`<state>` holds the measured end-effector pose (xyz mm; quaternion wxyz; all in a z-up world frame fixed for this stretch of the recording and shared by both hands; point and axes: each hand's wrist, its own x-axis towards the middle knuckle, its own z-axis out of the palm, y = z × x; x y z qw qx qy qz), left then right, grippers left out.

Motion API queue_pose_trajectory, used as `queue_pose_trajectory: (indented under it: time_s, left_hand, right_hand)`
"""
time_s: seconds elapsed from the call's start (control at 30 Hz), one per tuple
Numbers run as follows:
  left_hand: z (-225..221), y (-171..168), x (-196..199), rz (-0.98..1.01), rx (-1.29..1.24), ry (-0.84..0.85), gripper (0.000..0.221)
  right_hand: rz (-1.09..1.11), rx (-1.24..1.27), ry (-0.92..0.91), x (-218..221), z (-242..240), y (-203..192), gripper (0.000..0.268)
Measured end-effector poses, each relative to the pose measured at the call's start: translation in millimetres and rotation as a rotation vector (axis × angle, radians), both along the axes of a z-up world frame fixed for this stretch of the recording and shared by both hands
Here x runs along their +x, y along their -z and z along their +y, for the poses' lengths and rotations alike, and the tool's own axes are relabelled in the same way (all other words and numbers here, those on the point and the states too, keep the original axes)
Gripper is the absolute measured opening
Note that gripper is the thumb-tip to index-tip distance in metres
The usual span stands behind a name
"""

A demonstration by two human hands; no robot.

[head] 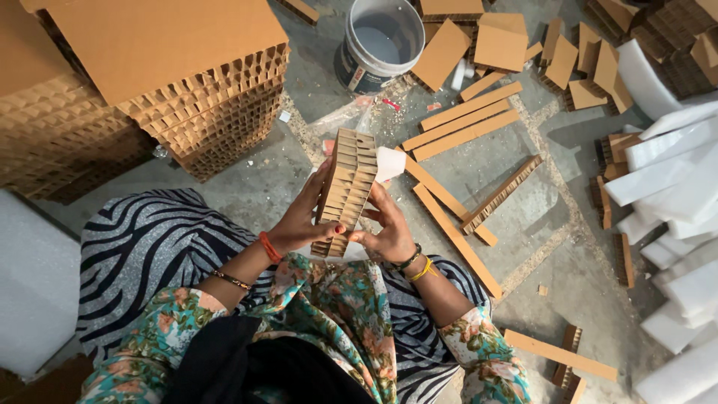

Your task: The person attaches foam inserts to pieces of corrugated cardboard by hand, pressing the foam pieces onto the surfaces and stacking the finished components.

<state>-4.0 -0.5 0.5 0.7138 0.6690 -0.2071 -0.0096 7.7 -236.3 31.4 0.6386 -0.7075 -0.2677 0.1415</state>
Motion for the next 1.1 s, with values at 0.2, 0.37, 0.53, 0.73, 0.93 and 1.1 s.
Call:
queue_pose_trajectory:
  time_s: [0.2, 0.37, 0.53, 0.73, 0.93, 1.1]
  left_hand:
    - [-1, -11, -1, 0.181, -0.203, 0.06, 0.118]
    - [-3, -16, -3, 0.206, -0.232, 0.05, 0.115]
    - [-5, -13, 0, 0.223, -0.295, 0.058, 0.116]
    - [-4, -9, 0, 0.174, -0.25, 0.058, 0.116]
    - [-3, -6, -4, 0.192, -0.245, 0.088, 0.12]
    - [-5, -4, -1, 0.152, -0.288, 0.09, 0.121]
  right_hand:
    - [-0.087, -0.151, 0.005, 7, 1, -16, 0.111]
    - [-0.057, -0.173, 0.015, 6, 3, -24, 0.11]
    - [-0.046, -0.218, 0.024, 6, 4, -24, 0.112]
    - [0.007, -0.192, 0.021, 5, 7, -23, 0.115]
    - [0.009, -0.195, 0.011, 1, 8, -23, 0.114]
    - [-0.097, -0.212, -0.003, 1, 8, -22, 0.113]
